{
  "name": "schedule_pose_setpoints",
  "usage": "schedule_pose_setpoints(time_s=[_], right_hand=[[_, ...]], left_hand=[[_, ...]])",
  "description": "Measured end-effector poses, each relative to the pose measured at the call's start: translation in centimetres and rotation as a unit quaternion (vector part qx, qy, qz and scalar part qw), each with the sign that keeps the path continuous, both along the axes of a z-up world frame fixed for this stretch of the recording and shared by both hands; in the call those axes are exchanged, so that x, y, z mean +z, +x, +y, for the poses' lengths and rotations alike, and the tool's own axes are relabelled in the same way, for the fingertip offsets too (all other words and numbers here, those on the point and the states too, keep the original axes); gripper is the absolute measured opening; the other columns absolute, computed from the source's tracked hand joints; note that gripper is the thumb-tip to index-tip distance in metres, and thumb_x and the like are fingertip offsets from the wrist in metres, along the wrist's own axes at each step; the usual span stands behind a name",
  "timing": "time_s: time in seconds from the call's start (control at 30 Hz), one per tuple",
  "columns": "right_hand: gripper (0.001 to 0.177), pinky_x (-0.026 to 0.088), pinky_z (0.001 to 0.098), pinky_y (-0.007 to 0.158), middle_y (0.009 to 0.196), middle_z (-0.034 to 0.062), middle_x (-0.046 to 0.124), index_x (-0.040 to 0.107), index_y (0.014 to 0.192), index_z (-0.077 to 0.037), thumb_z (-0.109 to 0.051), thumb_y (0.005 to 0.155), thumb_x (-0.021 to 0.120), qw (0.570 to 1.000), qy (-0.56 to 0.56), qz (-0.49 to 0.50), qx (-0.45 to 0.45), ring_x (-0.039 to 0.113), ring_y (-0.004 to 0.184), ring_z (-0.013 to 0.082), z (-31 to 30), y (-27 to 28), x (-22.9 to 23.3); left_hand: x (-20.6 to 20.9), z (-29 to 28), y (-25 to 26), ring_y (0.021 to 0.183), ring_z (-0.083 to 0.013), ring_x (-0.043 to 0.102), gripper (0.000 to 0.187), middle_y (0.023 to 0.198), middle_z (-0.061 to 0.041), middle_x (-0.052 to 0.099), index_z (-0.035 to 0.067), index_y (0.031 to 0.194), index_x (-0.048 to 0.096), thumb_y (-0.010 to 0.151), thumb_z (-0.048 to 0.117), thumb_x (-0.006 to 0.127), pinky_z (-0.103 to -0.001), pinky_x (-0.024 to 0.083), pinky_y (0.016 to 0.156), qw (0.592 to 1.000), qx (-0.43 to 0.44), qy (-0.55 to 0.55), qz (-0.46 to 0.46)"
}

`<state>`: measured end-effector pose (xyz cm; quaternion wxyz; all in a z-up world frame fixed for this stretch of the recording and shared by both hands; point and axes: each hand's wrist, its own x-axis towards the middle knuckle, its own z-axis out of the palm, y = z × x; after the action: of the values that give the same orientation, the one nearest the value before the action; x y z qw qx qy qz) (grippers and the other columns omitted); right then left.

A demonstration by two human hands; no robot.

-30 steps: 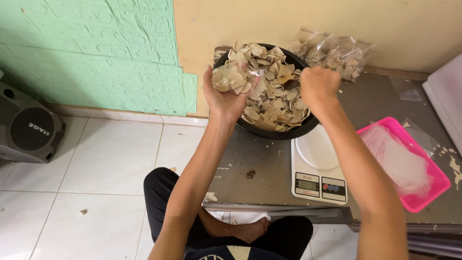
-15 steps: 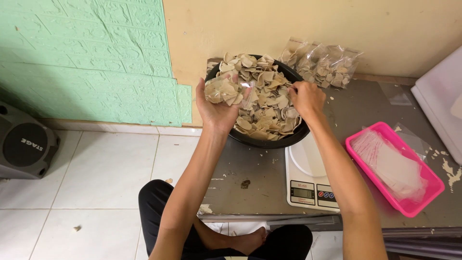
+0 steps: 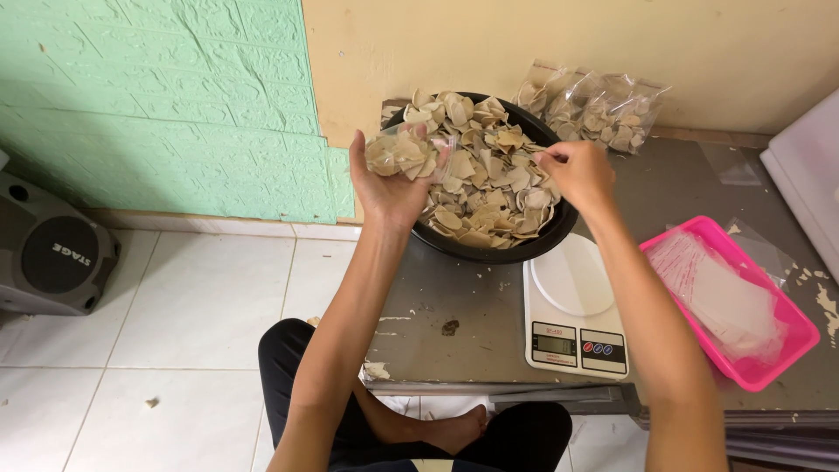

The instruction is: Packaging and weighing snacks from a large bowl into small plastic bags using a spoon and a digital scale

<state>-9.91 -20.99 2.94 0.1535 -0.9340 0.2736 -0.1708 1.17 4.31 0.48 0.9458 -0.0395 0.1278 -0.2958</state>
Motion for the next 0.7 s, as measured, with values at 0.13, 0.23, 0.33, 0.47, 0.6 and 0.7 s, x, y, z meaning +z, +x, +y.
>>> schedule_pose_setpoints(time_s=[0.13,0.23,0.33,0.47,0.6,0.7], right_hand=[[0.017,0.055,0.0501,0.084,0.092,0.0068,0.076,0.080,0.102,-0.025,-0.036,0.092,0.072,1.000,0.001,-0.001,0.026,0.070,0.098,0.0393,1.6,-2.2,4.3],[0.019,0.055,0.0466,0.083,0.093,0.0036,0.076,0.080,0.105,-0.025,-0.038,0.094,0.072,0.998,-0.034,-0.001,0.043,0.071,0.098,0.0343,2.9,-2.9,8.0],[0.020,0.047,0.0439,0.066,0.089,0.0013,0.077,0.082,0.103,-0.025,-0.042,0.099,0.072,0.994,-0.054,0.083,0.036,0.068,0.084,0.0218,5.6,-3.3,11.4],[0.015,0.053,0.0474,0.073,0.089,-0.0002,0.077,0.082,0.091,-0.022,-0.032,0.096,0.071,0.981,-0.126,0.101,0.111,0.072,0.093,0.0287,9.8,-3.5,13.3],[0.016,0.058,0.0479,0.075,0.079,-0.0002,0.069,0.076,0.086,-0.024,-0.030,0.098,0.067,0.940,-0.301,0.090,0.132,0.072,0.078,0.0309,12.4,-2.7,13.2],[0.012,0.060,0.0442,0.068,0.079,0.0008,0.067,0.078,0.092,-0.025,-0.028,0.102,0.073,0.911,-0.397,-0.006,0.114,0.073,0.077,0.0292,11.0,-3.5,12.7]], left_hand=[[-0.3,-1.5,-0.2,0.115,-0.0363,0.065,0.071,0.131,-0.015,0.061,0.007,0.135,0.050,0.083,0.049,0.074,-0.063,0.046,0.107,1.000,0.014,-0.021,0.004],[-0.8,-2.3,0.2,0.114,-0.0337,0.066,0.073,0.129,-0.013,0.062,0.008,0.134,0.052,0.082,0.053,0.074,-0.065,0.043,0.108,1.000,0.011,-0.018,-0.009],[0.4,-2.1,-0.8,0.096,-0.0250,0.069,0.065,0.110,-0.014,0.065,0.005,0.122,0.056,0.078,0.050,0.071,-0.063,0.045,0.104,1.000,0.007,0.018,-0.013],[-1.6,-4.7,0.0,0.112,-0.0297,0.065,0.069,0.124,-0.016,0.061,0.006,0.132,0.053,0.084,0.053,0.069,-0.061,0.044,0.106,0.999,0.005,0.010,-0.032],[-1.6,-5.1,-1.2,0.127,-0.0391,0.057,0.071,0.135,-0.019,0.056,0.004,0.138,0.050,0.090,0.052,0.072,-0.065,0.040,0.112,0.997,-0.016,-0.071,-0.030],[-3.2,-4.7,1.3,0.118,-0.0409,0.062,0.073,0.129,-0.020,0.060,0.004,0.134,0.049,0.086,0.054,0.072,-0.072,0.042,0.106,0.997,-0.006,-0.082,-0.005]])
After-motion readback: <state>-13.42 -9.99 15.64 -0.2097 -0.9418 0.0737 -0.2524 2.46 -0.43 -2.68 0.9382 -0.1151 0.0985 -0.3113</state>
